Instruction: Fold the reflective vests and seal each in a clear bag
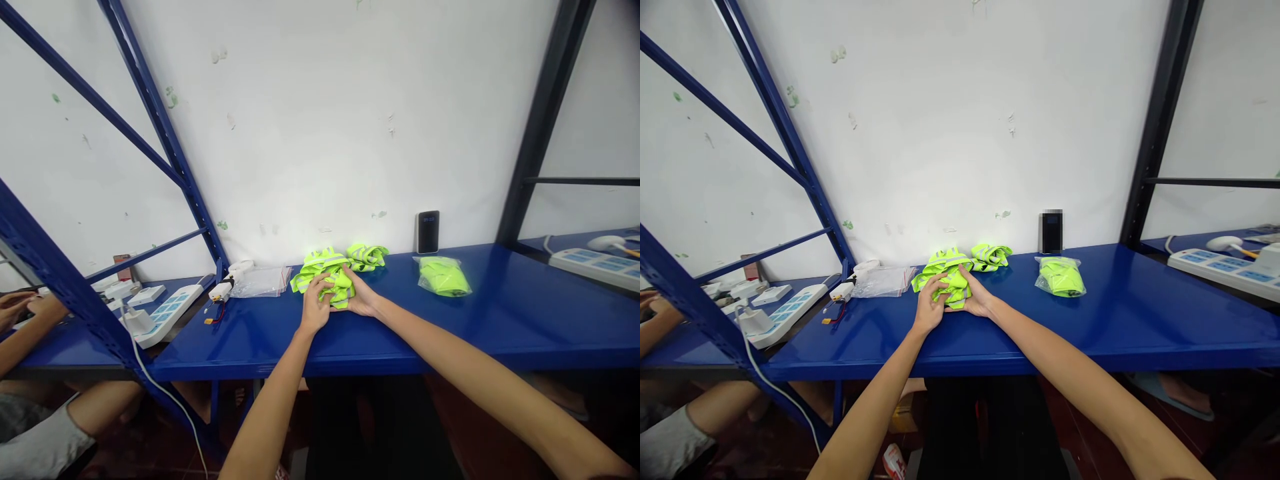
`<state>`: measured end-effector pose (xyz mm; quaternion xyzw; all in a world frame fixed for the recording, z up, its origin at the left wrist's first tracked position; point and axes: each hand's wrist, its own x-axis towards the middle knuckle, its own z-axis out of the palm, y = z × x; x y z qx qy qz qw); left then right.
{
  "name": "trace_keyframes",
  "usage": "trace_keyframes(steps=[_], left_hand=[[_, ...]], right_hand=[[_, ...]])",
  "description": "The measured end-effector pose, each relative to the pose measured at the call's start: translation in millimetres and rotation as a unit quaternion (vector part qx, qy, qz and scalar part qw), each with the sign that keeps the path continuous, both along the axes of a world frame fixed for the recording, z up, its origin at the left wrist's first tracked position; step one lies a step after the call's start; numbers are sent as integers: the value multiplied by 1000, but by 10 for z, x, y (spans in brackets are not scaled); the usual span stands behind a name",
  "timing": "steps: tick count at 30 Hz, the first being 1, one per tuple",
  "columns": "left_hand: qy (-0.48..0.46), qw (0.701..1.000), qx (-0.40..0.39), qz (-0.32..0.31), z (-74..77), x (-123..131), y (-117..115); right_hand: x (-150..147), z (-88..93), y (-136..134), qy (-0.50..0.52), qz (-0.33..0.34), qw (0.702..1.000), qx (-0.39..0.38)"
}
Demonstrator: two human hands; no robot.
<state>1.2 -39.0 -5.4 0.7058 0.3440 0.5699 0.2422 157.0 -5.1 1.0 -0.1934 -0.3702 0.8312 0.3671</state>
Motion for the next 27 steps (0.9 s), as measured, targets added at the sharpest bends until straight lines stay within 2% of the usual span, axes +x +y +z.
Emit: trace_keyframes(steps=[4, 8, 13, 16, 19, 23, 25, 27], left_hand=[[79, 996, 45, 12, 22, 10, -66], [82, 994, 70, 27, 34, 3, -87], [166, 973, 132, 93, -2, -4, -78], [193, 963, 145, 122, -15, 20, -87], [179, 959, 166, 146, 2, 2, -79], [170, 946, 185, 206, 30, -269, 37], [190, 927, 149, 286, 19, -505, 134], [254, 901, 92, 341, -13, -741, 234]], right_hand=[[-3, 9, -5, -1, -27, 1000, 0], [-1, -5, 5, -21, -38, 998, 44], [4, -28, 10, -52, -49, 992, 105], [-15, -31, 7, -46, -95, 985, 133], [-20, -33, 39, -44, -156, 974, 158], [48, -40, 143, -77, -234, 957, 154], [93, -45, 191, -104, -274, 944, 154], [122, -47, 220, -120, -306, 931, 161]])
